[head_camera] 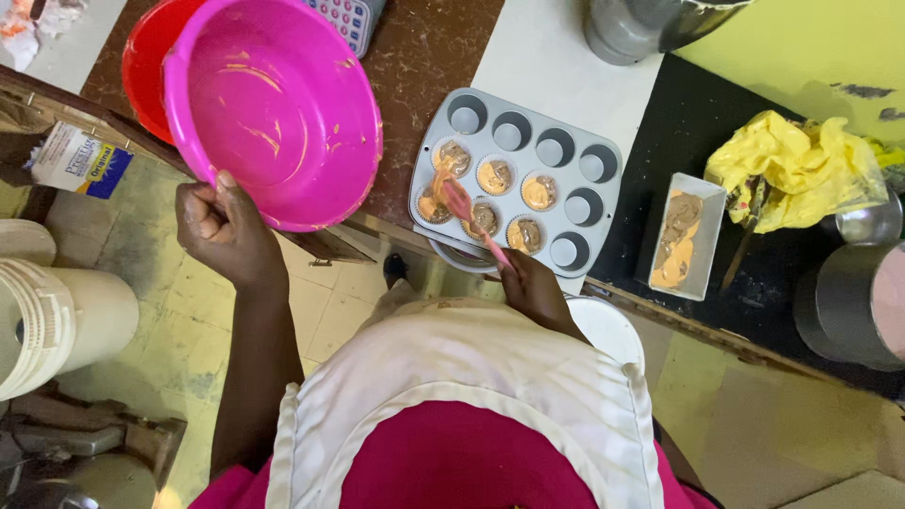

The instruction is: The person fills paper liners in a muffin tray with batter from two different bowls using a spatula. They alternate between a pink bowl and a red bowl to distribute the batter into the liners.

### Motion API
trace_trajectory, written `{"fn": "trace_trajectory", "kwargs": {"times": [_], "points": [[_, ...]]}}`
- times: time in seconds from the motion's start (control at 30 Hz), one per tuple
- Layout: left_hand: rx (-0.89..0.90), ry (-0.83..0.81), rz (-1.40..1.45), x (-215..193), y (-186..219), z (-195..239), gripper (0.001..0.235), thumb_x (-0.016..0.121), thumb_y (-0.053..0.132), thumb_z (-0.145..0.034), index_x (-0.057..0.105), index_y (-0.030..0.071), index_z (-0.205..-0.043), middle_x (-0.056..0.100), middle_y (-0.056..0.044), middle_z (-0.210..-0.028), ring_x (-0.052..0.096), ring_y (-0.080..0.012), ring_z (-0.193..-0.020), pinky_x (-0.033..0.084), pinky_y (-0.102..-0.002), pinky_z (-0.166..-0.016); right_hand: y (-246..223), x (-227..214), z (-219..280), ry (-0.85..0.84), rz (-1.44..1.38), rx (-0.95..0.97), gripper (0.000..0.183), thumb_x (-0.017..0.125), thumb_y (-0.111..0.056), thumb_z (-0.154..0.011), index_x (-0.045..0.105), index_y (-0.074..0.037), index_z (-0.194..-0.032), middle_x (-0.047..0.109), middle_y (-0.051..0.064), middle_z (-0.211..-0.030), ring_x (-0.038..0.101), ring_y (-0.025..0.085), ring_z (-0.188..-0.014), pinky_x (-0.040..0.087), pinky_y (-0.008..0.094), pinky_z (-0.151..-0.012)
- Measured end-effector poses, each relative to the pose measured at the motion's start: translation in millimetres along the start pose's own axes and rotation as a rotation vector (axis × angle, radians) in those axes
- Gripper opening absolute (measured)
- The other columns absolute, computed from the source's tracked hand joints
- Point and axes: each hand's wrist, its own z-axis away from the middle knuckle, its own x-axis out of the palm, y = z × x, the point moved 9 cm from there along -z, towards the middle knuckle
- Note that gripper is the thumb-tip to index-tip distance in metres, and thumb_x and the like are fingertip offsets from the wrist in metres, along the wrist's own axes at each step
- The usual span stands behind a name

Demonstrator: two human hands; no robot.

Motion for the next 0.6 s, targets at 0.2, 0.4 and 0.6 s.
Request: {"fn": "trace_trajectory", "kwargs": {"times": [0.2,0.4,0.6], "points": [[-0.012,-0.028,-0.005,5.8,3.7,7.4,0.037,0.077,0.004,-0.119,0.056,-0.001,-0.089,0.047,-0.012,-0.073,0.039,-0.0141,-0.063,0.038,-0.031,-0.064,22.6,3.1,4.3,-0.033,-0.029,0.037,0.034,0.061,-0.021,-0.108,0.075,-0.007,-0.136,0.076,0.035,-0.097,0.074,0.059,-0.093,0.058,0.062,-0.080],[-0.022,-0.104,-0.046,23.6,18.8,4.5,0.038,0.078,0.004,-0.119,0.058,-0.001,-0.087,0.045,-0.013,-0.069,0.036,-0.0184,-0.061,0.036,-0.035,-0.065,5.3,-33.0,6.7,0.027,-0.143,0.076,0.036,0.061,-0.017,-0.108,0.076,-0.010,-0.139,0.077,0.026,-0.091,0.071,0.040,-0.083,0.057,0.051,-0.076],[-0.097,-0.222,0.019,91.5,43.1,32.6,0.035,0.079,0.000,-0.112,0.058,0.002,-0.083,0.044,-0.009,-0.064,0.038,-0.0150,-0.065,0.035,-0.036,-0.064,-71.0,-53.2,-1.3,0.031,-0.100,-0.058,0.038,0.062,-0.020,-0.110,0.075,-0.007,-0.143,0.077,0.028,-0.094,0.072,0.042,-0.075,0.057,0.051,-0.068]]}}
